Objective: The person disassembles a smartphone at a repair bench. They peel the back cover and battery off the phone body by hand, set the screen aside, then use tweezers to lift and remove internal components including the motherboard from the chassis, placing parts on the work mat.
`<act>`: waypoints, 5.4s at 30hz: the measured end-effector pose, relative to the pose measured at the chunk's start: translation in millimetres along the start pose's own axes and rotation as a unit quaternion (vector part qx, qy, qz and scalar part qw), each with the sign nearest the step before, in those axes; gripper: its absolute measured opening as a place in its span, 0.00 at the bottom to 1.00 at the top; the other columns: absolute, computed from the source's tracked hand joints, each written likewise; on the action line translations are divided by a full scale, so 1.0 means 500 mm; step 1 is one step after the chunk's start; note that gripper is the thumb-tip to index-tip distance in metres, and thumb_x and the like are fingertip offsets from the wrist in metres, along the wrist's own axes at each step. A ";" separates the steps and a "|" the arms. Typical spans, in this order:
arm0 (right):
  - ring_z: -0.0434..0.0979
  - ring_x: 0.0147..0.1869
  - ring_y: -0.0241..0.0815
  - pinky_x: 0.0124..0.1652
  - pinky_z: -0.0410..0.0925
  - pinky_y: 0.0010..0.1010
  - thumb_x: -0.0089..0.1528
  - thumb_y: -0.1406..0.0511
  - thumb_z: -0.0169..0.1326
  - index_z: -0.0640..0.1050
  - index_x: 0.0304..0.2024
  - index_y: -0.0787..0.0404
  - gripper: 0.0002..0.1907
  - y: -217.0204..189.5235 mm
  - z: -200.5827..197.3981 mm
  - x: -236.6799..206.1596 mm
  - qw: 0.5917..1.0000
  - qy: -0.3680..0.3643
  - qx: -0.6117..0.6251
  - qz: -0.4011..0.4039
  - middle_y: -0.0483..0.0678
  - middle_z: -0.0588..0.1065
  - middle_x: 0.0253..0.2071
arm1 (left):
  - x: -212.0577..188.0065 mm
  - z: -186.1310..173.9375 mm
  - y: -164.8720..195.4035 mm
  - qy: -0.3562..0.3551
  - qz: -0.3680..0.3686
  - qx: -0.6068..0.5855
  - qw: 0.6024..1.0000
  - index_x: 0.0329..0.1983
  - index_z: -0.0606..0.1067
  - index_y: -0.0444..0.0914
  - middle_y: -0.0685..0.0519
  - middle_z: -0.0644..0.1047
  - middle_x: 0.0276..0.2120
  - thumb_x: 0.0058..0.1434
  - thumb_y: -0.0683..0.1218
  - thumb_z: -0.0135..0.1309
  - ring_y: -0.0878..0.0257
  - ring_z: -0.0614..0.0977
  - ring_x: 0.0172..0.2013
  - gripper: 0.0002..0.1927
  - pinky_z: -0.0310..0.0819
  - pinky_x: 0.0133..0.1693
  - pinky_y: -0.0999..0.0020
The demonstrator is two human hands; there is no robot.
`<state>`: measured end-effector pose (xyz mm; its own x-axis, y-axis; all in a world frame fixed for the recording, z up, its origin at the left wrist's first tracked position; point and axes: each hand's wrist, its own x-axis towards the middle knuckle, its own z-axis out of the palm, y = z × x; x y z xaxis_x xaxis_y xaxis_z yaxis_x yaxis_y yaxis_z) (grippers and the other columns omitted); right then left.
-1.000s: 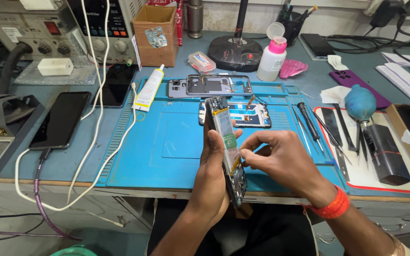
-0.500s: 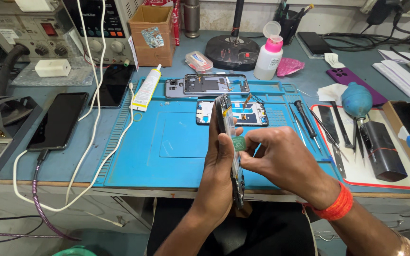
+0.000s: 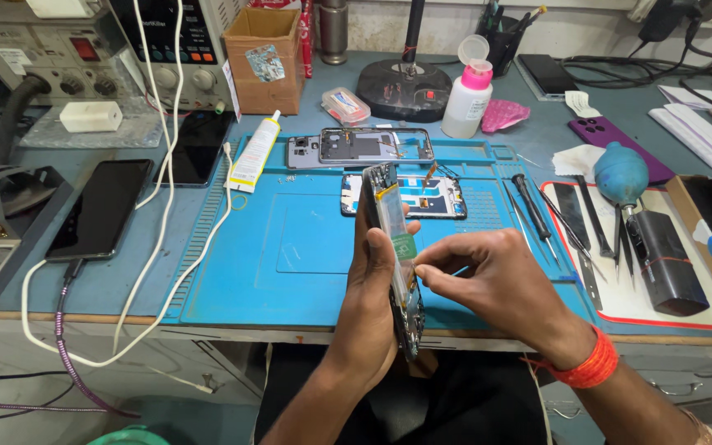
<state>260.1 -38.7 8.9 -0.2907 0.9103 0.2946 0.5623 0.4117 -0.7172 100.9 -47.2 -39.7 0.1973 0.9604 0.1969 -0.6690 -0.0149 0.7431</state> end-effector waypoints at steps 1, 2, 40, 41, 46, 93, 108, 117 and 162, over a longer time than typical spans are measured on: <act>0.81 0.26 0.28 0.28 0.74 0.22 0.56 0.65 0.64 0.87 0.36 0.64 0.09 -0.002 0.002 -0.002 1.000 0.007 -0.019 0.001 0.44 0.84 0.25 | -0.001 0.001 -0.001 -0.004 0.023 0.021 1.000 0.77 0.55 0.41 0.45 0.68 0.62 0.72 0.62 0.37 0.58 0.72 0.61 0.35 0.70 0.58 0.61; 0.81 0.25 0.28 0.27 0.73 0.22 0.56 0.65 0.64 0.86 0.36 0.64 0.09 -0.005 0.003 -0.001 0.999 0.015 -0.037 0.000 0.44 0.83 0.24 | -0.002 0.004 -0.001 -0.008 0.048 0.042 0.998 0.77 0.54 0.40 0.46 0.67 0.64 0.72 0.61 0.37 0.58 0.71 0.62 0.35 0.70 0.58 0.61; 0.84 0.33 0.27 0.32 0.76 0.22 0.58 0.67 0.63 0.85 0.41 0.64 0.10 0.016 0.032 -0.009 0.998 0.056 0.024 -0.031 0.44 0.85 0.32 | 0.006 -0.018 0.011 -0.019 0.011 -0.010 1.000 0.76 0.55 0.41 0.46 0.67 0.62 0.70 0.64 0.39 0.60 0.70 0.61 0.37 0.69 0.57 0.62; 0.84 0.34 0.27 0.33 0.77 0.22 0.58 0.67 0.63 0.85 0.42 0.64 0.10 0.013 0.032 -0.012 0.998 0.056 0.033 -0.026 0.44 0.85 0.33 | 0.006 -0.018 0.012 -0.019 0.008 -0.013 1.000 0.77 0.54 0.43 0.46 0.68 0.62 0.70 0.64 0.39 0.60 0.71 0.61 0.37 0.69 0.57 0.62; 0.79 0.26 0.27 0.27 0.72 0.23 0.57 0.66 0.64 0.86 0.38 0.64 0.09 0.000 0.019 -0.010 0.999 0.040 -0.030 0.001 0.44 0.84 0.25 | -0.003 -0.008 0.007 -0.025 0.052 0.042 0.997 0.79 0.50 0.41 0.45 0.66 0.66 0.71 0.64 0.38 0.58 0.69 0.64 0.38 0.68 0.59 0.60; 0.86 0.33 0.30 0.33 0.77 0.23 0.57 0.67 0.63 0.85 0.42 0.63 0.11 0.002 0.034 -0.025 0.997 0.074 -0.012 -0.018 0.47 0.85 0.32 | -0.008 -0.013 0.009 -0.042 0.053 0.032 0.997 0.78 0.52 0.42 0.47 0.64 0.66 0.71 0.65 0.39 0.58 0.68 0.66 0.38 0.68 0.57 0.60; 0.70 0.20 0.30 0.25 0.69 0.27 0.51 0.69 0.65 0.77 0.24 0.69 0.10 -0.039 0.010 0.015 0.998 -0.008 -0.057 0.015 0.45 0.73 0.15 | -0.011 -0.006 0.003 -0.054 0.102 0.024 0.993 0.79 0.52 0.39 0.46 0.67 0.65 0.75 0.58 0.40 0.58 0.70 0.64 0.34 0.67 0.65 0.59; 0.67 0.22 0.26 0.22 0.63 0.25 0.50 0.70 0.62 0.78 0.23 0.67 0.07 -0.011 0.024 0.013 0.999 0.017 -0.021 0.039 0.41 0.72 0.17 | -0.010 -0.010 0.007 -0.063 0.101 0.030 0.992 0.78 0.54 0.39 0.47 0.67 0.66 0.75 0.59 0.40 0.59 0.70 0.65 0.33 0.66 0.66 0.60; 0.83 0.30 0.29 0.32 0.76 0.23 0.58 0.67 0.62 0.83 0.35 0.66 0.07 -0.027 0.017 -0.004 0.999 0.045 -0.006 -0.009 0.44 0.83 0.26 | -0.014 -0.018 0.010 -0.075 0.121 0.100 0.985 0.77 0.56 0.38 0.46 0.67 0.65 0.75 0.63 0.39 0.58 0.70 0.64 0.36 0.67 0.64 0.60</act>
<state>246.2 -46.4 12.7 -0.2301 0.9024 0.3643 0.5673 0.4285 -0.7032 89.7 -51.6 -42.9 0.1625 0.8703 0.4649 -0.5574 -0.3078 0.7711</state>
